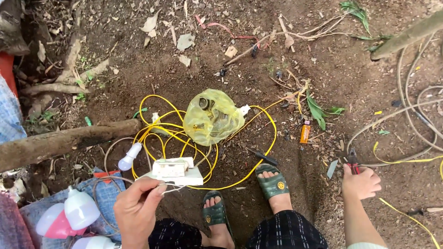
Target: Wiring a portable electrical switchboard by stripping wire insulation and connecting wires to terminals.
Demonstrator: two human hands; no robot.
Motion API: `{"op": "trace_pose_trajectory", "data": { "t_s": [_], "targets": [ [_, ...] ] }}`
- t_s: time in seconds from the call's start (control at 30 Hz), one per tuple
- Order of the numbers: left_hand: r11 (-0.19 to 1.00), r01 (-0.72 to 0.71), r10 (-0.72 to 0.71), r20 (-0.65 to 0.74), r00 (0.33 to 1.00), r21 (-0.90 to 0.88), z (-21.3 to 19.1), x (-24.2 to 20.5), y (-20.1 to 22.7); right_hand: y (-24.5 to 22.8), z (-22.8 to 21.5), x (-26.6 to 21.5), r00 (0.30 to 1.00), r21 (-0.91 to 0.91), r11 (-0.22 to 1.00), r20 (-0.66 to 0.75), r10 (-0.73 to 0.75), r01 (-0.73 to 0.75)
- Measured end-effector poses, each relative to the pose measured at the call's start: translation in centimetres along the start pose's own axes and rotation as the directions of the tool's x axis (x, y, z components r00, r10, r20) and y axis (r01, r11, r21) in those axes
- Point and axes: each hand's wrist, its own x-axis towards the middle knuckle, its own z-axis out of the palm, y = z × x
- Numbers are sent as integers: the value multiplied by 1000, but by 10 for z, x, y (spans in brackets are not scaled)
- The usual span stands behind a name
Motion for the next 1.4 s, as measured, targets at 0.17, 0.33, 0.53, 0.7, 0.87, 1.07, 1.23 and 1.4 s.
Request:
{"op": "trace_pose_trajectory", "data": {
  "t_s": [0.17,0.33,0.53,0.7,0.87,1.07,1.23,1.4],
  "targets": [
    [999,-13,13,14,1000,-51,5,0,7,19,-1,-2,986,-162,976,109,-129,146],
    [995,-57,60,32,998,-83,8,-1,19,25,0,-7,961,-266,935,212,-178,232],
    [987,-82,92,71,993,-136,8,-3,28,21,-11,-6,927,-291,901,291,-236,321],
    [983,-121,132,76,988,-139,6,0,31,37,-10,-10,899,65,922,204,-387,382],
    [979,-161,165,20,986,-124,12,8,32,34,-44,-18,826,149,816,-7,-564,559],
    [921,-297,288,-73,955,-253,21,9,39,-23,-204,-89,917,405,846,43,-396,346],
    [865,-368,359,-92,929,-340,24,1,40,-31,-295,-133,906,999,45,-1,-424,22],
    [824,-260,256,-78,964,-503,19,-1,31,-111,-401,-228,872,982,-163,4,-490,-97]
  ]
}}
